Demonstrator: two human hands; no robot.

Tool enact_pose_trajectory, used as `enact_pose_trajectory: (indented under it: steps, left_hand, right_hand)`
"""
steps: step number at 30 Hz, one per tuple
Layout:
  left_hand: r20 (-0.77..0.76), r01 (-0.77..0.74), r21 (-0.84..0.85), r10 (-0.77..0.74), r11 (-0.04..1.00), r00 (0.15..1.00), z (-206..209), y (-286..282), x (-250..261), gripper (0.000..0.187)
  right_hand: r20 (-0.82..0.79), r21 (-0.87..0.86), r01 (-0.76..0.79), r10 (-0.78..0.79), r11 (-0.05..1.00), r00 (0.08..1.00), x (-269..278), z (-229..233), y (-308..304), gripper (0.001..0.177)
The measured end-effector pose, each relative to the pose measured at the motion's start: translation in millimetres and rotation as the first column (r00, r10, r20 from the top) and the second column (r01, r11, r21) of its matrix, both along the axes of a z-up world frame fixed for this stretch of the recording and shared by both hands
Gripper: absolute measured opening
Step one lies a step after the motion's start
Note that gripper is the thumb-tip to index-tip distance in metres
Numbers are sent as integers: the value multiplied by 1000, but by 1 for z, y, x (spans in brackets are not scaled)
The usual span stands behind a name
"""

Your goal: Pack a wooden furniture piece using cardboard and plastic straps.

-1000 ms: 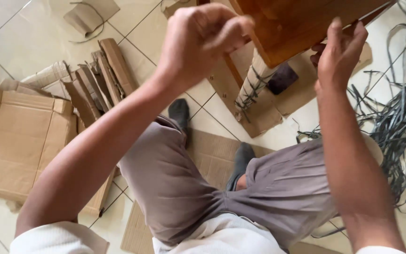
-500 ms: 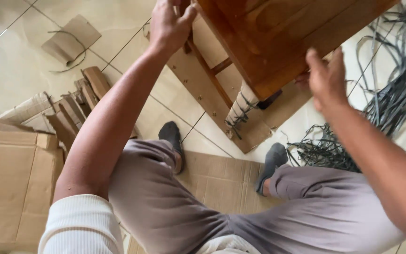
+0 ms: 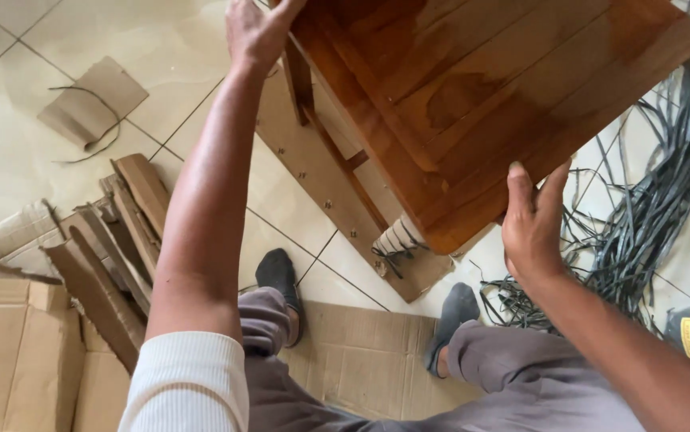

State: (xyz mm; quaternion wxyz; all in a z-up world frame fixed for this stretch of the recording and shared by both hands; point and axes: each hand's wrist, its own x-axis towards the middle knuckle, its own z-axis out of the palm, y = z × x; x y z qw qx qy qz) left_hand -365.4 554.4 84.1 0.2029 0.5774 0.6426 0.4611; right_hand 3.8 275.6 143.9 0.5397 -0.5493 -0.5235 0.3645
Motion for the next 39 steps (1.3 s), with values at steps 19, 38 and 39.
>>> enact_pose_trajectory:
  steps: [19, 38, 39]
  left_hand:
    - [754, 310, 99, -274, 946, 597, -45, 88, -46, 38]
    - [730, 124, 179, -217, 976, 648, -68, 104, -35, 34]
    - [724, 96, 116, -150, 989, 673, -69, 103, -35, 38]
  right_hand:
    - [189, -77, 224, -206, 972, 960, -11, -5, 36, 72]
    - [-210, -42, -40, 31, 998, 977, 63, -15, 146, 69]
    - [-162, -83, 2, -15, 997, 987, 68, -18, 148, 70]
